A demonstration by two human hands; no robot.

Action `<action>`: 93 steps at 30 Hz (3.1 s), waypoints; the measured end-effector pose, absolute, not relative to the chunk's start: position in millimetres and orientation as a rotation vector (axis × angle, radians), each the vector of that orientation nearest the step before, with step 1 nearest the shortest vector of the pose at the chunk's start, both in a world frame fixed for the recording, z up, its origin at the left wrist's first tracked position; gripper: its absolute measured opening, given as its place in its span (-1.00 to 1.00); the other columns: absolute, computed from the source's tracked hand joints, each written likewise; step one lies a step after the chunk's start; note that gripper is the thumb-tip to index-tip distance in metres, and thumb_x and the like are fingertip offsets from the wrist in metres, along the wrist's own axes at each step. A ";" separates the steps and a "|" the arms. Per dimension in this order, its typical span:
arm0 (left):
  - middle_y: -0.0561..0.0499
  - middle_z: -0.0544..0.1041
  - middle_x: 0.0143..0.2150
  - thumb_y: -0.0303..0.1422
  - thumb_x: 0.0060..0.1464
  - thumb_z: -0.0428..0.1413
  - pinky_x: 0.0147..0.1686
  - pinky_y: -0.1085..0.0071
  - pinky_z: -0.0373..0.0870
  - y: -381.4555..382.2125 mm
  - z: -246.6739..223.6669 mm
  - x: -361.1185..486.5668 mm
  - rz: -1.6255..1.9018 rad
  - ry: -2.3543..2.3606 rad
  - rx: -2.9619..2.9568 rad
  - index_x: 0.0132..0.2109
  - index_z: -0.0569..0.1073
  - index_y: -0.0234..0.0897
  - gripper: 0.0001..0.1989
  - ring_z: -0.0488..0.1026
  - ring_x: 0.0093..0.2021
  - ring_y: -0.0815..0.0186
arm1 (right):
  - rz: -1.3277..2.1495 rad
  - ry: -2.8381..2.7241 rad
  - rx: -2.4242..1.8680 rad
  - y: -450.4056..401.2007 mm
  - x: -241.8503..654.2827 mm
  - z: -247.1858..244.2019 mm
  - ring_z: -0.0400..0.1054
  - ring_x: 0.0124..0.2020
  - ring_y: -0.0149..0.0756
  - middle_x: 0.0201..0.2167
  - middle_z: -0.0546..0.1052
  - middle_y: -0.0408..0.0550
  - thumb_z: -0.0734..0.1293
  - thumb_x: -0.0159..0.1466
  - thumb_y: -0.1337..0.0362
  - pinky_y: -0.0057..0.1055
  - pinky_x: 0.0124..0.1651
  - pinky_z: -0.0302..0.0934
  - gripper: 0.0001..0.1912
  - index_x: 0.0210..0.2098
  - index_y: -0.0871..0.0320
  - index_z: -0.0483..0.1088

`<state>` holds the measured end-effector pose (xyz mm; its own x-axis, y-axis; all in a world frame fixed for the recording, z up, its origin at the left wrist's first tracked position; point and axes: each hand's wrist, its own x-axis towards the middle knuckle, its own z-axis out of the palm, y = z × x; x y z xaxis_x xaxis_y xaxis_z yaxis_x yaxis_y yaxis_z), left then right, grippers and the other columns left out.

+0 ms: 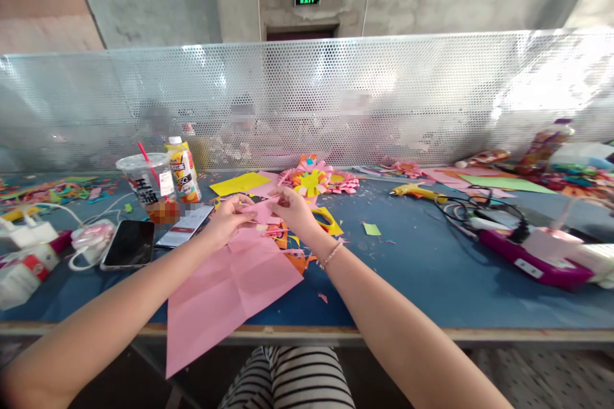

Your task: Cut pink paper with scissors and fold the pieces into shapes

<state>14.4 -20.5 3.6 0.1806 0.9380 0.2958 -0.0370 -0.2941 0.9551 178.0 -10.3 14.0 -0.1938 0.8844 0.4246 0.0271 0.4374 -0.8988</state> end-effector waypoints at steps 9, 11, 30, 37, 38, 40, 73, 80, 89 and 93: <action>-0.03 0.46 -0.24 -0.28 -0.26 0.21 -0.30 0.37 0.34 -18.3 -3.0 18.0 1.338 1.119 2.301 -0.21 0.38 -0.25 -0.63 0.39 -0.27 0.31 | 0.770 -1.667 -0.903 -1.2 180.2 7.7 0.17 -0.56 -0.47 -0.60 0.26 -0.23 0.27 0.04 0.26 -0.49 -0.50 0.13 -0.73 -0.24 0.18 0.31; -0.03 0.47 -0.23 -0.28 -0.22 0.19 -0.29 0.38 0.34 -17.2 -4.2 17.6 1.344 1.084 2.351 -0.19 0.37 -0.25 -0.63 0.40 -0.25 0.31 | 0.753 -1.644 -0.916 -3.6 180.3 10.0 0.16 -0.56 -0.48 -0.59 0.27 -0.22 0.24 0.06 0.26 -0.50 -0.50 0.12 -0.78 -0.29 0.19 0.33; 0.10 0.30 -0.65 -0.30 -0.03 0.00 -0.53 0.48 0.22 -19.2 0.5 12.5 1.415 1.203 2.039 -0.54 0.36 -0.29 -0.79 0.29 -0.58 0.39 | 1.042 -1.550 -0.851 -9.3 175.0 10.0 0.23 -0.48 -0.45 -0.45 0.32 -0.20 0.24 0.06 0.16 -0.47 -0.45 0.23 -0.65 -0.15 0.08 0.18; 0.05 0.39 -0.45 -0.36 -0.18 0.11 -0.49 0.44 0.38 -15.1 -0.4 16.3 1.338 0.867 1.334 -0.41 0.38 -0.33 -0.86 0.34 -0.50 0.43 | 1.089 -1.600 -0.834 -5.0 174.6 4.5 0.22 -0.54 -0.49 -0.56 0.33 -0.20 0.30 -0.03 0.32 -0.51 -0.48 0.15 -0.86 -0.46 0.20 0.25; 0.06 0.38 -0.46 -0.39 -0.20 0.12 -0.48 0.44 0.39 -15.4 0.4 16.8 1.339 0.822 1.263 -0.44 0.37 -0.34 -0.88 0.32 -0.50 0.44 | 1.113 -1.577 -0.820 -4.7 175.6 5.0 0.20 -0.56 -0.50 -0.59 0.32 -0.22 0.29 -0.04 0.33 -0.52 -0.49 0.13 -0.88 -0.50 0.20 0.25; 0.07 0.36 -0.49 -0.44 -0.25 0.13 -0.47 0.43 0.41 -15.4 2.3 17.0 1.351 0.777 1.148 -0.48 0.36 -0.36 -0.90 0.31 -0.51 0.46 | 1.181 -1.531 -0.769 -4.3 177.2 6.3 0.17 -0.59 -0.54 -0.62 0.30 -0.25 0.30 -0.07 0.37 -0.54 -0.51 0.10 -0.90 -0.53 0.21 0.26; 0.10 0.35 -0.52 -0.48 -0.30 0.16 -0.50 0.47 0.39 -20.3 2.3 15.9 1.254 0.789 1.259 -0.38 0.40 -0.32 -0.80 0.30 -0.54 0.48 | 1.321 -1.517 -0.785 -6.7 181.0 6.7 0.12 -0.66 -0.53 -0.72 0.27 -0.24 0.28 -0.08 0.40 -0.53 -0.59 0.08 -0.97 -0.58 0.20 0.36; 0.06 0.39 -0.53 -0.55 -0.26 0.04 -0.47 0.45 0.41 -15.9 2.1 9.5 1.201 0.663 1.138 -0.46 0.41 -0.35 -0.89 0.39 -0.53 0.43 | 1.550 -1.335 -0.683 -11.3 181.6 14.8 0.37 -0.45 -0.40 -0.49 0.45 -0.09 0.22 -0.03 0.44 -0.37 -0.30 0.31 -0.86 -0.50 0.19 0.39; 0.06 0.39 -0.48 -0.42 -0.23 0.16 -0.46 0.42 0.41 -17.5 4.3 11.7 1.292 0.808 1.275 -0.41 0.35 -0.36 -0.83 0.43 -0.55 0.41 | 1.297 -1.493 -0.785 -8.1 178.2 9.6 0.28 -0.49 -0.50 -0.51 0.37 -0.19 0.33 -0.02 0.30 -0.47 -0.33 0.29 -0.84 -0.41 0.18 0.37; 0.08 0.41 -0.45 -0.44 -0.25 0.20 -0.47 0.42 0.41 -18.5 3.7 13.2 1.313 0.829 1.317 -0.24 0.28 -0.28 -0.65 0.45 -0.54 0.38 | 1.167 -1.550 -0.820 -4.8 177.8 5.9 0.25 -0.53 -0.54 -0.57 0.31 -0.26 0.35 -0.05 0.33 -0.49 -0.37 0.28 -0.74 -0.32 0.15 0.34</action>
